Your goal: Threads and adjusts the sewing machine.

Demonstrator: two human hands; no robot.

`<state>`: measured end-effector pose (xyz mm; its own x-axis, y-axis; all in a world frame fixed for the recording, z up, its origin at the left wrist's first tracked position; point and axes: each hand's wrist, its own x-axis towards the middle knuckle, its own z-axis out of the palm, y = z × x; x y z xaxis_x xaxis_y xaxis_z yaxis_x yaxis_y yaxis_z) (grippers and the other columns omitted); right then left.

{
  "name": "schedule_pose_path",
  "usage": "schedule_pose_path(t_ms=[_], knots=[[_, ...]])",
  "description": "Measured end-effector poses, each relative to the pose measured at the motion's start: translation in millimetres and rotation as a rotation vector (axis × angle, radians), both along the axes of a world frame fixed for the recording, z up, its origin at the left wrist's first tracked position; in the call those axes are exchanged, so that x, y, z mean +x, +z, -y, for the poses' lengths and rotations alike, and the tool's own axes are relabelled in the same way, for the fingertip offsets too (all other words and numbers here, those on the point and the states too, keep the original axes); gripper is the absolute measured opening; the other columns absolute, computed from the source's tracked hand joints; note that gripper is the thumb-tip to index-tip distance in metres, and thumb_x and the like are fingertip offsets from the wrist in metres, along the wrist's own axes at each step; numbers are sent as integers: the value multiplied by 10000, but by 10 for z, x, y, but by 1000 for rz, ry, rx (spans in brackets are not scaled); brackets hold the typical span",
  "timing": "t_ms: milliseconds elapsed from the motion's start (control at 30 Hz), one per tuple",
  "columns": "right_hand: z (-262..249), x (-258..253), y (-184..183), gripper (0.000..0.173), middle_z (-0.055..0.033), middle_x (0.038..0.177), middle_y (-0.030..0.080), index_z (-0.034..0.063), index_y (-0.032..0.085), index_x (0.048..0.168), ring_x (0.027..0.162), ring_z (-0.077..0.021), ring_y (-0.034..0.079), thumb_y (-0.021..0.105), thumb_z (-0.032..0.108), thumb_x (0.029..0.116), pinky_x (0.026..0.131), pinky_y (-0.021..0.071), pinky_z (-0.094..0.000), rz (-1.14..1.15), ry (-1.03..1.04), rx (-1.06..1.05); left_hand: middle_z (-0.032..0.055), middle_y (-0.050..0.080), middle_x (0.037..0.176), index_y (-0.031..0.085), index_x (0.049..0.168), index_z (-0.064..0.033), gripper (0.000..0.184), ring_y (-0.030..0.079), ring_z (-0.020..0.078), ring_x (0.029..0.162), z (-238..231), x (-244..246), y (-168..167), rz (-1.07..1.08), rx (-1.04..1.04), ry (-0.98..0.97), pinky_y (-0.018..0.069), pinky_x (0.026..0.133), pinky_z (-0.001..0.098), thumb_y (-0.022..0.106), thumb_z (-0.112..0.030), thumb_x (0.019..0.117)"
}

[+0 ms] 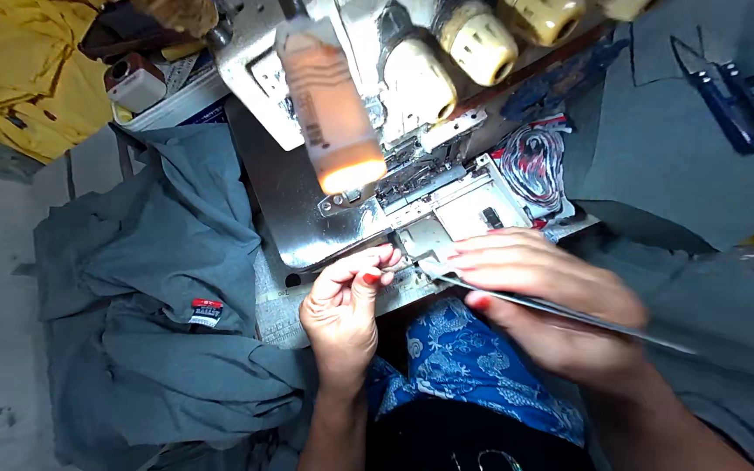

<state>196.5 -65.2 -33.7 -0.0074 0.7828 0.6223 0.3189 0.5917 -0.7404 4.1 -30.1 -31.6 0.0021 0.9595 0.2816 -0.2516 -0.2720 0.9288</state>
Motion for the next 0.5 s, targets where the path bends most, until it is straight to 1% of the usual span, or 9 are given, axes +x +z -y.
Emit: schedule_pose_path(t_ms=[33, 100, 167, 233, 300, 500], knots=[[24, 10, 87, 131, 13, 1094, 748, 108, 719, 1020, 1151, -116, 670, 658, 224, 1017, 1034, 533, -324, -68, 4, 12, 43, 788, 1015, 772, 1034, -126, 113, 761, 109, 905, 12, 3, 13, 31, -39, -4, 624, 791, 233, 676, -128, 973], [3, 12, 162, 100, 26, 1124, 735, 123, 710, 1042, 1146, -105, 665, 668, 209, 1010, 993, 549, -283, -129, 21, 44, 76, 787, 995, 771, 1022, -93, 137, 762, 114, 871, 17, 27, 56, 125, -125, -8, 622, 769, 231, 639, -76, 992], [-8, -41, 156, 103, 0, 1125, 733, 101, 709, 1050, 1123, -92, 666, 653, 179, 1017, 983, 541, -264, -107, 39, 82, 103, 784, 984, 762, 1007, -59, 187, 765, 128, 861, 21, 42, 98, 220, -210, -25, 626, 763, 242, 579, -20, 1010], [-3, -118, 138, 117, -31, 1122, 738, 79, 713, 1075, 1101, -94, 665, 633, 145, 1020, 971, 522, -260, -60, 70, 111, 107, 778, 971, 758, 990, -55, 210, 765, 136, 856, 24, 37, 117, 296, -275, -41, 629, 765, 256, 553, -21, 1020], [-10, -185, 115, 124, -52, 1119, 739, 64, 713, 1085, 1112, -106, 664, 632, 124, 1013, 985, 515, -254, -28, 94, 135, 114, 774, 958, 753, 969, -56, 213, 763, 143, 845, 28, 29, 121, 369, -317, -53, 627, 759, 258, 549, -25, 1020], [-19, -265, 88, 118, -69, 1103, 739, 46, 712, 1079, 1100, -117, 665, 635, 96, 1005, 994, 505, -255, -14, 127, 142, 134, 767, 931, 734, 929, -52, 198, 765, 164, 824, 44, 20, 152, 498, -377, -77, 628, 745, 262, 559, -53, 1023]])
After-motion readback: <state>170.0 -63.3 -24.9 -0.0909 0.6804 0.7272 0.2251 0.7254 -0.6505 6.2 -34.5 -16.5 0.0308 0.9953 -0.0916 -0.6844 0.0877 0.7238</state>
